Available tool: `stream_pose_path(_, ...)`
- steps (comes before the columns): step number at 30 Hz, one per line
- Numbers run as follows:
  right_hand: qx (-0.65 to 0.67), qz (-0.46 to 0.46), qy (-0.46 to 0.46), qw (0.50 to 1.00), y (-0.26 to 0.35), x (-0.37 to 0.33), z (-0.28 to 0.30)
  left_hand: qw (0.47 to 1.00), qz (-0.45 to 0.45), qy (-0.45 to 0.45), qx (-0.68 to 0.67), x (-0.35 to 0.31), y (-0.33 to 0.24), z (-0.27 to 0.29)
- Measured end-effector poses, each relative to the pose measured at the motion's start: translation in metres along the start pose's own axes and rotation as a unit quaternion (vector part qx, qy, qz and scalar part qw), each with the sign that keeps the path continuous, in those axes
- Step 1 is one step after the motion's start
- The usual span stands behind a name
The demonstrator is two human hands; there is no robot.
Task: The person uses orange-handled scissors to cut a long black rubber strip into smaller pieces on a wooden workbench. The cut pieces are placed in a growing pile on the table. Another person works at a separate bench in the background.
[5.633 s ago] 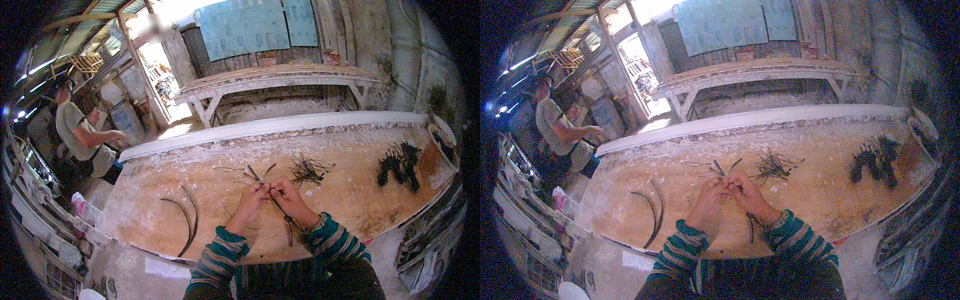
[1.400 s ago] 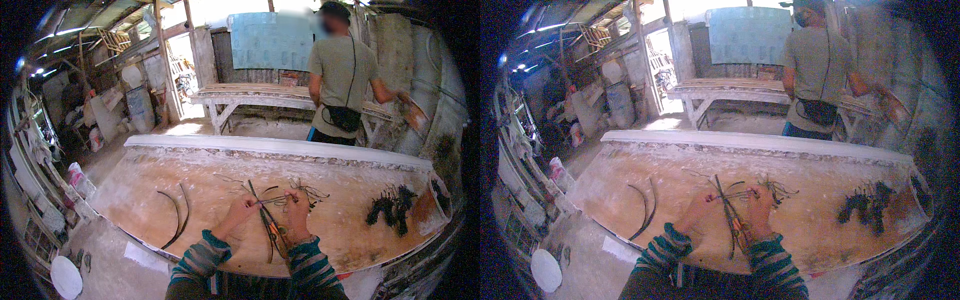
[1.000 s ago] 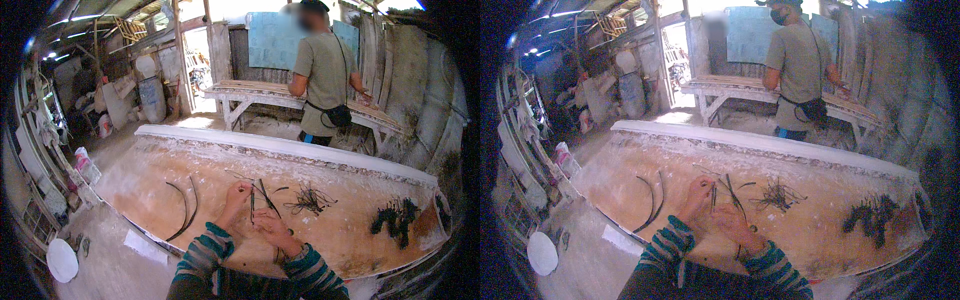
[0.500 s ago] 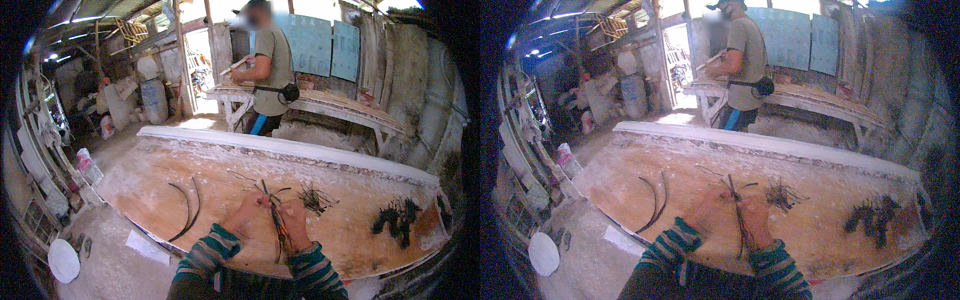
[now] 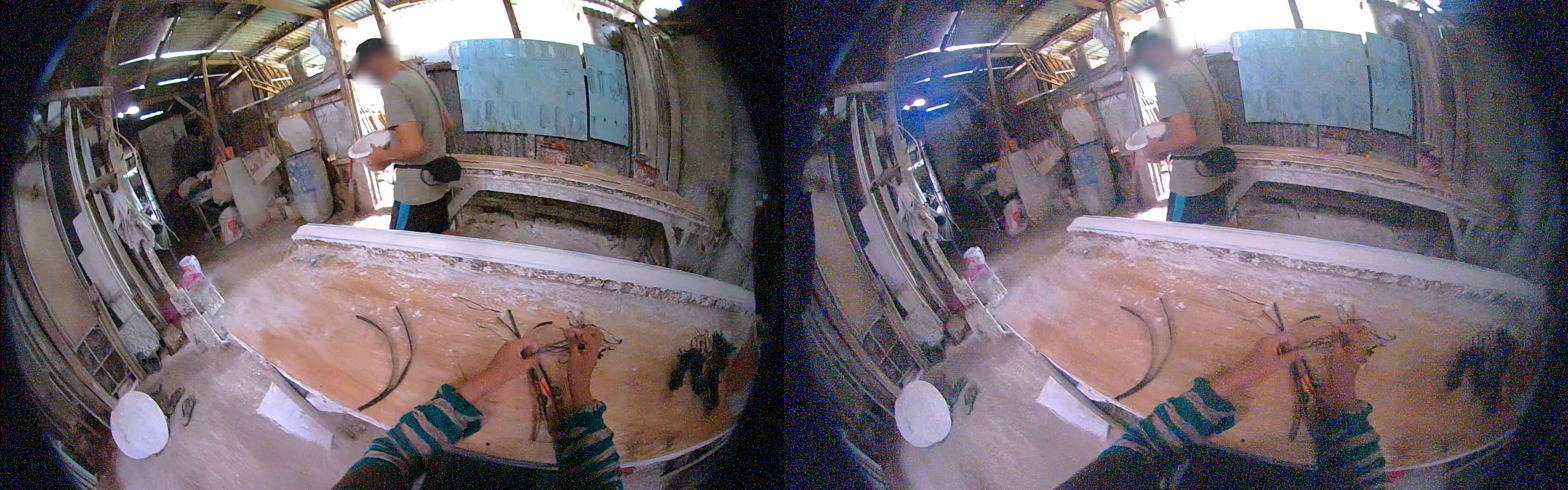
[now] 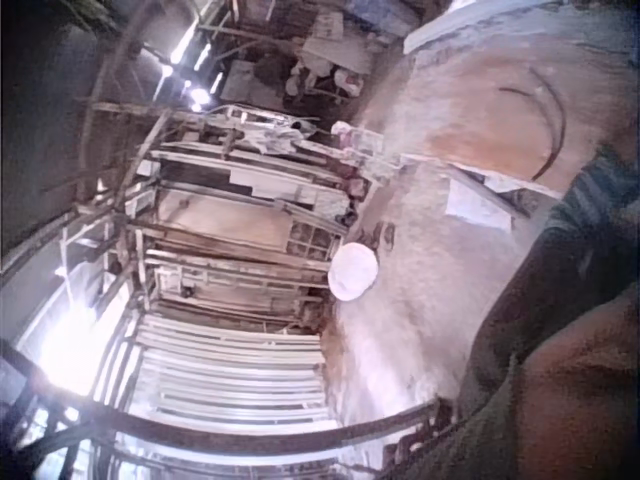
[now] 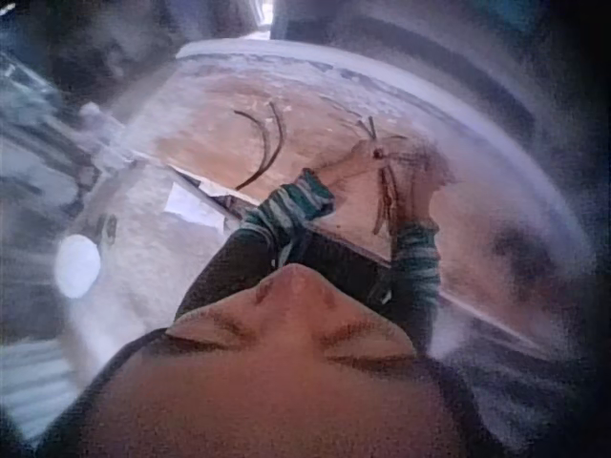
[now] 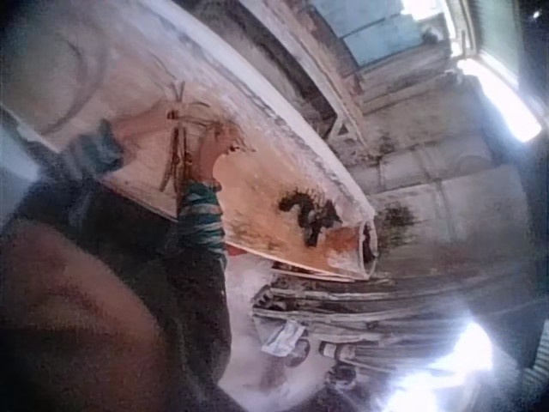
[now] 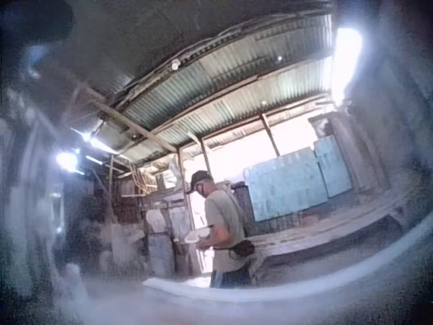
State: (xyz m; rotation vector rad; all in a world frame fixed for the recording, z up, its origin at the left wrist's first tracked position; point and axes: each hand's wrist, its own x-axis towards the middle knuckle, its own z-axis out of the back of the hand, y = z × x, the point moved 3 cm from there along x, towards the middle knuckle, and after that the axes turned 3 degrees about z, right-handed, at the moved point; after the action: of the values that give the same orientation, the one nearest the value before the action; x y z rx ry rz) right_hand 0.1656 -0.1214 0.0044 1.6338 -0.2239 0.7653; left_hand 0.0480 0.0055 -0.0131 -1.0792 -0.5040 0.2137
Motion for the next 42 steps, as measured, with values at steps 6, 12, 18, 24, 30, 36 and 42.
stream_pose_path(6,0.101,0.023,0.076,0.992,-0.009,-0.021,-0.024,0.976,0.038,-0.206,-0.057,0.006,0.017,0.051)
stream_pose_path(12,-0.026,0.098,0.282,0.954,0.028,-0.045,-0.035,0.947,0.004,-0.306,-0.099,0.010,0.026,0.058)
stream_pose_path(18,0.075,0.044,0.369,0.925,0.009,-0.049,-0.042,0.952,-0.039,-0.296,-0.065,0.019,0.048,0.053)
stream_pose_path(24,0.203,-0.142,0.355,0.902,0.026,-0.045,-0.040,0.977,-0.003,-0.175,-0.123,0.017,0.048,0.038)
stream_pose_path(30,0.161,-0.122,0.193,0.960,0.054,-0.026,-0.026,0.996,-0.002,0.052,-0.074,0.003,0.006,0.009)
stream_pose_path(36,0.047,-0.040,0.000,0.998,-0.006,0.007,0.001,0.980,-0.024,0.192,-0.041,-0.013,-0.030,-0.016)
stream_pose_path(42,-0.126,0.090,0.029,0.987,-0.013,0.003,0.004,0.982,0.148,0.029,-0.112,-0.004,0.004,-0.002)
